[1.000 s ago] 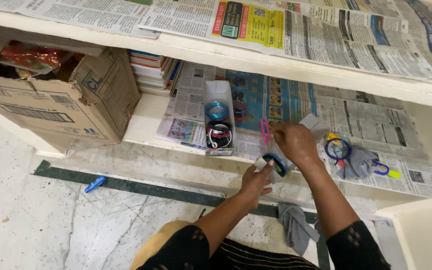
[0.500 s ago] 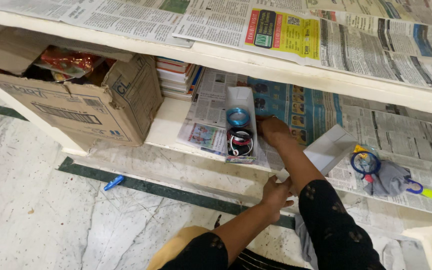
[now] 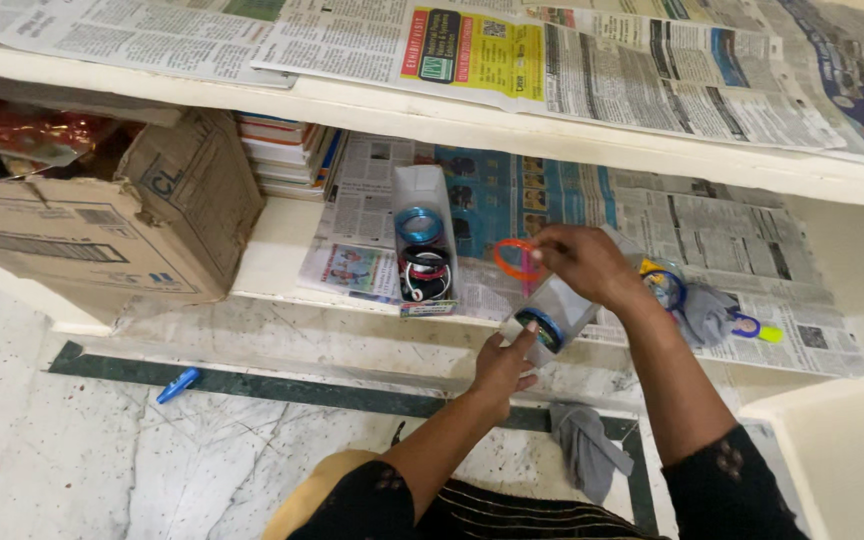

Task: The person organizes accessories by placing bangles, thread spools, and small items into organizer boxes on a shelf by hand.

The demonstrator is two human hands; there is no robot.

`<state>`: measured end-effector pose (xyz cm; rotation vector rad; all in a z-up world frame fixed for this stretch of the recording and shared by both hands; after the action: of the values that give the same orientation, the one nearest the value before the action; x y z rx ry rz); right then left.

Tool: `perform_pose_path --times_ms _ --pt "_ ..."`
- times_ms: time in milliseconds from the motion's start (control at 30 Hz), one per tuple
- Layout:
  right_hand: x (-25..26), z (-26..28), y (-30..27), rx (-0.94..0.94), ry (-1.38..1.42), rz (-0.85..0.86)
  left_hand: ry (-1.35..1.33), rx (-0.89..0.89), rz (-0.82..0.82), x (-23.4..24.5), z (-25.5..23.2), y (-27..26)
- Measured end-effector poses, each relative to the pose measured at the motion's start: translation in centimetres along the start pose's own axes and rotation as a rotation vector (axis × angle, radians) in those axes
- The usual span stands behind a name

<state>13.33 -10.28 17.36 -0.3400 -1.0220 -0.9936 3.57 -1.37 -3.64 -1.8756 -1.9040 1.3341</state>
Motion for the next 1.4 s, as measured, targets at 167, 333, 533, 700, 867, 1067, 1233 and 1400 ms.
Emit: perform_pose_path --times_ms 167,333,533,700,867,1067,1233,1400 --pt "2.6 0.7 -5.7 -0.097 -0.226 -0.122 -0.005 0.025 -0.023 0.1 0.1 0.3" --pt "-0.7 -1.8 -6.5 -0.117 -0.409 -0.068 -0.009 -0.025 0.024 -0.1 -0.2 -0.5" --pt "-4.2 -2.9 -6.5 -0.124 -0.431 0.083 -0.011 0.005 0.010 0.1 -0.4 -0.8" --pt "-4.2 -2.7 -6.8 -0.116 -0.347 0.086 -0.024 -0.033 0.027 0.2 -0.1 0.1" --pt "-3.6 -2.6 -6.3 -0.099 -0.330 0.092 -0.046 -0.028 -0.004 0.1 0.3 0.5" --pt "-3.0 -1.4 -1.1 0.076 -0.357 -0.141 -0.051 -0.020 0.011 -0.3 -0.2 -0.1" --pt "-8.9 -4.6 8.6 0.082 -0.325 0.066 -0.004 -0.022 0.009 -0.5 -0.6 -1.2" --pt "-15.4 -7.3 13.7 0.106 -0.515 0.174 0.007 0.078 -0.028 -0.2 -1.1 -2.7"
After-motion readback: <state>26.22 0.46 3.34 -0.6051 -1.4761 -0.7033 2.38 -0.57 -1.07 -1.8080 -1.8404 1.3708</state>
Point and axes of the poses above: each hand's wrist, its own y-axis towards the middle knuckle, its own x-axis out of the back of the hand, z = x × y, the point moved 4 cm from there along y, towards the middle knuckle, and after that the axes turned 10 degrees about x, right-handed, at the moved point
